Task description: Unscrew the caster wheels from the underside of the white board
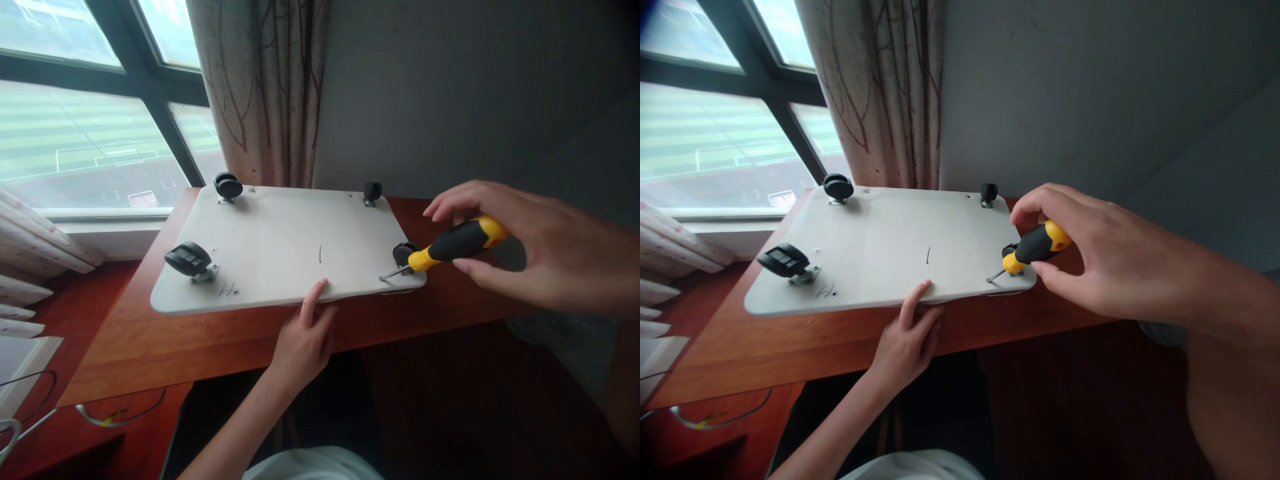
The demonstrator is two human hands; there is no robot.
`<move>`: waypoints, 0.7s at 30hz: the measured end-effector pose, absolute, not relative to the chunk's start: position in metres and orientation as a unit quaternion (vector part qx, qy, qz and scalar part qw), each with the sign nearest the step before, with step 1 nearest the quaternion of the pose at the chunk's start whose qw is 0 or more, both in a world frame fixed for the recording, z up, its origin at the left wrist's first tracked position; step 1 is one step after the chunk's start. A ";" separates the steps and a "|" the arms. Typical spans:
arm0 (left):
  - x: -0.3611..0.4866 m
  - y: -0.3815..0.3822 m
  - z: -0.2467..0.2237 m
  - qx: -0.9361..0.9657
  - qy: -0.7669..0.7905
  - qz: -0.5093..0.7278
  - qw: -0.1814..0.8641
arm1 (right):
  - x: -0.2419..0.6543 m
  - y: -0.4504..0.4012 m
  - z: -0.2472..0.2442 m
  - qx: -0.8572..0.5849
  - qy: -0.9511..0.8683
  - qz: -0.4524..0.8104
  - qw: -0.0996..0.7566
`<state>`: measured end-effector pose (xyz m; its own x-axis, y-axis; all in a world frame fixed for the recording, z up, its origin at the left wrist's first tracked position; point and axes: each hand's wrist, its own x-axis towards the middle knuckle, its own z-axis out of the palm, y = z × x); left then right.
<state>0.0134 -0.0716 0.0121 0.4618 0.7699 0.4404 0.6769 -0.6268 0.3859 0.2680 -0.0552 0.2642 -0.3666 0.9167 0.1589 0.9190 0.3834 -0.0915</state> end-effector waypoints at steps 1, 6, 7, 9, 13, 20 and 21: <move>0.013 -0.073 0.015 0.850 0.426 0.298 0.088 | 0.269 -0.056 0.264 -0.568 -0.818 -0.017 0.094; 0.017 -0.072 0.038 0.846 0.382 0.356 0.108 | 0.269 -0.055 0.259 -0.646 -0.750 -0.070 0.121; 0.019 -0.069 0.045 0.851 0.370 0.358 0.105 | 0.271 -0.054 0.259 -0.639 -0.757 -0.061 0.122; 0.026 -0.059 0.061 0.864 0.361 0.337 0.100 | 0.276 -0.055 0.259 -0.608 -0.786 -0.023 0.111; 0.044 -0.033 0.088 0.884 0.369 0.263 0.117 | 0.292 -0.061 0.262 -0.554 -0.828 0.025 0.087; 0.073 -0.002 0.097 0.903 0.337 0.215 0.159 | 0.317 -0.072 0.259 -0.524 -0.848 0.042 0.066; 0.075 0.000 0.097 0.903 0.338 0.213 0.158 | 0.320 -0.074 0.258 -0.512 -0.854 0.055 0.072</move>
